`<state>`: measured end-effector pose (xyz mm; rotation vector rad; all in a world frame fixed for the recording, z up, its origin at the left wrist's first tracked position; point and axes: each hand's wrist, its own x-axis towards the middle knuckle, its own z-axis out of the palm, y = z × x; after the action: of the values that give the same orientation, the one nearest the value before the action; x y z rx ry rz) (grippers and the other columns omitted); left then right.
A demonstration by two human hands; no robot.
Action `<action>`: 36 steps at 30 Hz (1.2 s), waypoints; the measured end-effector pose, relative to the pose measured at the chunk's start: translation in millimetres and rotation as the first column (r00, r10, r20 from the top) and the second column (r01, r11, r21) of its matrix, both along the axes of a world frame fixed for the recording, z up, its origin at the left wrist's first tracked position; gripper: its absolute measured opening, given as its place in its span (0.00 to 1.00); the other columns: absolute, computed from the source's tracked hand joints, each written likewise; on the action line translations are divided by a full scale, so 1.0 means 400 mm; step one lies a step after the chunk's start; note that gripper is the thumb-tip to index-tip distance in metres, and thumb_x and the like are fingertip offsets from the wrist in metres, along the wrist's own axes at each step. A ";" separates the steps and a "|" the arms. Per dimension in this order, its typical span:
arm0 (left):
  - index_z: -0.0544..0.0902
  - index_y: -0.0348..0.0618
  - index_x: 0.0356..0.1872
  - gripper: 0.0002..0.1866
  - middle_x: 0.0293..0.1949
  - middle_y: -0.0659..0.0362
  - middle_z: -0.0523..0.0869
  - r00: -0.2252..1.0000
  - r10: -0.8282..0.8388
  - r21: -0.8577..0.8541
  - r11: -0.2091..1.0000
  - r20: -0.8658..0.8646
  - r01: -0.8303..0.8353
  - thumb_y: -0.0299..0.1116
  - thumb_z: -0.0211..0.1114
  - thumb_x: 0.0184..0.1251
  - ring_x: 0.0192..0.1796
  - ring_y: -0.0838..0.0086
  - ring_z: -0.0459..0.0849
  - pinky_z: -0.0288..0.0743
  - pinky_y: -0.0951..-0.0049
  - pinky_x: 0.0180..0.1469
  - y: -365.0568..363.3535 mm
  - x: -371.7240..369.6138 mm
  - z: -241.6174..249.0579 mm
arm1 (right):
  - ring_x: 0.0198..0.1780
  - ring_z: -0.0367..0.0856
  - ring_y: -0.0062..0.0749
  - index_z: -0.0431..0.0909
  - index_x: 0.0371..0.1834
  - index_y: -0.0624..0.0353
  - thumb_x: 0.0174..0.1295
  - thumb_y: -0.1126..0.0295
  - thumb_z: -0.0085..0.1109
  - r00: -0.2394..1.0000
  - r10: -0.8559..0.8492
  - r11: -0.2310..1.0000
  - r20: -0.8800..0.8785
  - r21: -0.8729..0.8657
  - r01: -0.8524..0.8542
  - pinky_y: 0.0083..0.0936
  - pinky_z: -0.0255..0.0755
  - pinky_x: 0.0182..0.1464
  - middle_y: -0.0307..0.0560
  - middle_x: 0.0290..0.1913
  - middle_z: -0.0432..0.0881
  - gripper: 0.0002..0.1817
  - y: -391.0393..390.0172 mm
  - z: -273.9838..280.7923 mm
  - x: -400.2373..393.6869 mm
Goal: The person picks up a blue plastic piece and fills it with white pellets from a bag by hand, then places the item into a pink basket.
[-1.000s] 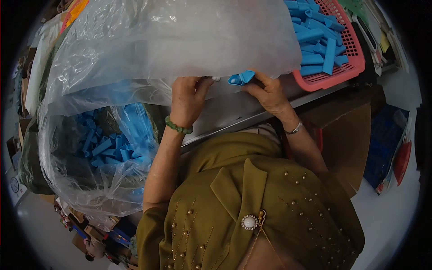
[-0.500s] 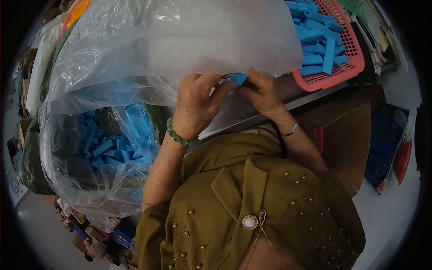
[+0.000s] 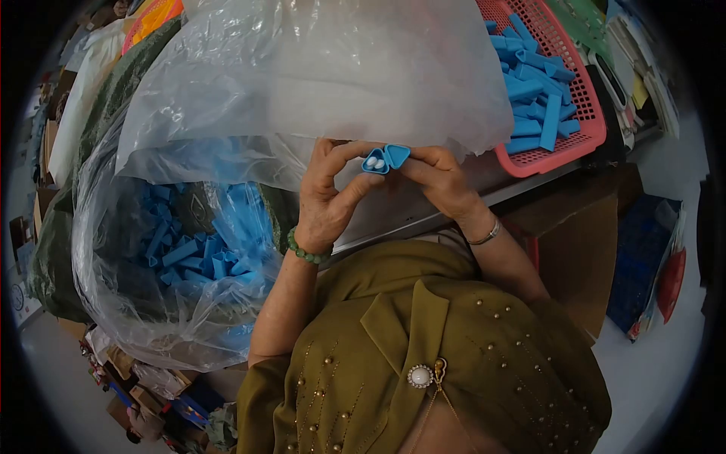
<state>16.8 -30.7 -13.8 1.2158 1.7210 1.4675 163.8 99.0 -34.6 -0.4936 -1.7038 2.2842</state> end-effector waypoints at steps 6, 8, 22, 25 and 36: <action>0.82 0.44 0.49 0.19 0.53 0.53 0.74 1.000 0.012 0.070 0.997 -0.019 -0.010 0.26 0.70 0.54 0.57 0.61 0.73 0.66 0.66 0.61 -0.009 -0.001 -0.014 | 0.41 0.83 0.30 0.72 0.58 0.70 0.69 0.61 0.54 0.975 0.023 0.831 -0.219 -0.538 -0.141 0.30 0.80 0.45 0.45 0.46 0.81 0.23 0.000 -0.002 -0.035; 0.82 0.44 0.50 0.20 0.57 0.51 0.71 0.999 0.029 0.074 0.997 -0.028 -0.027 0.26 0.70 0.53 0.61 0.59 0.71 0.65 0.64 0.63 -0.011 0.006 -0.012 | 0.40 0.83 0.30 0.73 0.55 0.72 0.68 0.61 0.54 0.991 0.055 0.864 -0.121 -0.492 -0.108 0.27 0.81 0.43 0.47 0.44 0.81 0.23 -0.004 0.022 -0.050; 0.78 0.38 0.54 0.22 0.53 0.51 0.70 0.975 0.000 -0.011 1.000 -0.220 -0.002 0.25 0.67 0.56 0.61 0.58 0.69 0.60 0.63 0.66 -0.016 0.024 0.067 | 0.27 0.80 0.21 0.77 0.44 0.65 0.69 0.62 0.50 0.994 -0.057 0.927 0.093 -0.365 0.087 0.17 0.76 0.31 0.42 0.34 0.82 0.15 -0.037 0.111 -0.002; 0.77 0.35 0.54 0.20 0.57 0.53 0.71 0.993 0.101 0.078 0.992 -0.067 -0.095 0.21 0.63 0.58 0.61 0.64 0.72 0.65 0.63 0.64 -0.052 -0.006 0.016 | 0.24 0.78 0.18 0.77 0.43 0.65 0.70 0.62 0.48 0.990 0.046 0.970 0.132 -0.244 -0.013 0.14 0.73 0.28 0.44 0.35 0.82 0.15 0.029 0.157 0.103; 0.80 0.38 0.50 0.17 0.51 0.52 0.79 0.962 -0.108 -0.101 0.991 -0.250 0.085 0.22 0.67 0.57 0.48 0.66 0.81 0.77 0.72 0.45 -0.110 -0.009 0.065 | 0.35 0.81 0.20 0.78 0.51 0.65 0.72 0.68 0.50 0.560 -0.807 0.422 -0.189 0.478 0.770 0.16 0.73 0.33 0.46 0.41 0.84 0.13 0.370 0.153 0.225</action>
<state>13.1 -74.7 12.3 1.4703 1.8425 1.2060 253.9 247.2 26.5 -0.9941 -1.5142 1.0693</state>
